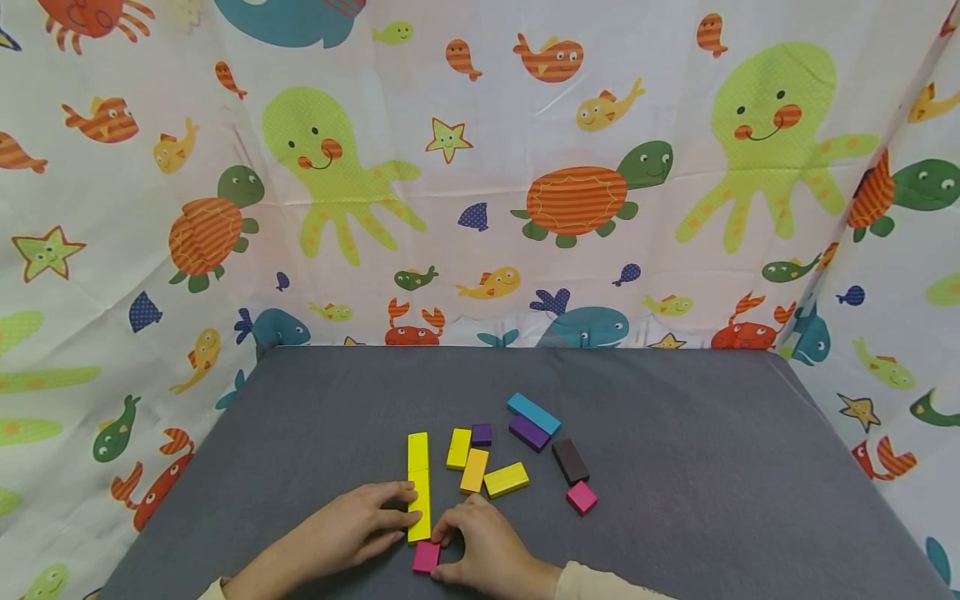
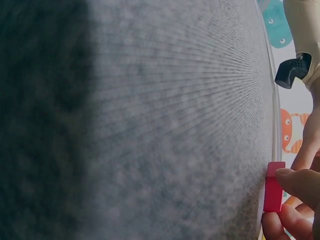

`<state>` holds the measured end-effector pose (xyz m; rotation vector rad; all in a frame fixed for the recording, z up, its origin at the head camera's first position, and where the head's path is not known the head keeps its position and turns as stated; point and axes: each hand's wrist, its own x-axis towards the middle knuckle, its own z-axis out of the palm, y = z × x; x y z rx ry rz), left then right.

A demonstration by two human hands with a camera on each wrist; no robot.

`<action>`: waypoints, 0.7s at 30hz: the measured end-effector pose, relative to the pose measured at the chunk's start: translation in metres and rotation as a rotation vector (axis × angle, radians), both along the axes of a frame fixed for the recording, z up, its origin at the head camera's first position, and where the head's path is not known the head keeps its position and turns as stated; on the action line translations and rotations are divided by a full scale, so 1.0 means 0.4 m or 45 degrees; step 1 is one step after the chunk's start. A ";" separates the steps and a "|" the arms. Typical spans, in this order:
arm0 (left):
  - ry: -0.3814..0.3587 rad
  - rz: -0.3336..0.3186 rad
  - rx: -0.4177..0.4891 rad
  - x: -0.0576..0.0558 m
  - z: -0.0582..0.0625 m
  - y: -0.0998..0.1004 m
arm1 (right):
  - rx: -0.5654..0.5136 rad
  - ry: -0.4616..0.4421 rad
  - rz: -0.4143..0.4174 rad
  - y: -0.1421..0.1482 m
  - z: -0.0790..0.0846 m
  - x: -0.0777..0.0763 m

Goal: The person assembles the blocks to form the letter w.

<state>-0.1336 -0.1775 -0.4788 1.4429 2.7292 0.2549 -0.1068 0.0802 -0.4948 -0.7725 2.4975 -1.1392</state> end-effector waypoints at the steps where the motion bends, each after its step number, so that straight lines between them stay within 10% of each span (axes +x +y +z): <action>1: -0.001 0.001 -0.002 0.000 0.000 0.000 | -0.002 0.000 -0.001 0.000 0.000 0.000; 14: -0.013 0.008 -0.008 -0.002 -0.001 0.000 | -0.018 -0.009 -0.003 0.015 0.008 -0.015; 21: -0.067 0.042 -0.036 -0.002 0.003 0.000 | -0.002 0.180 -0.262 0.054 0.026 -0.073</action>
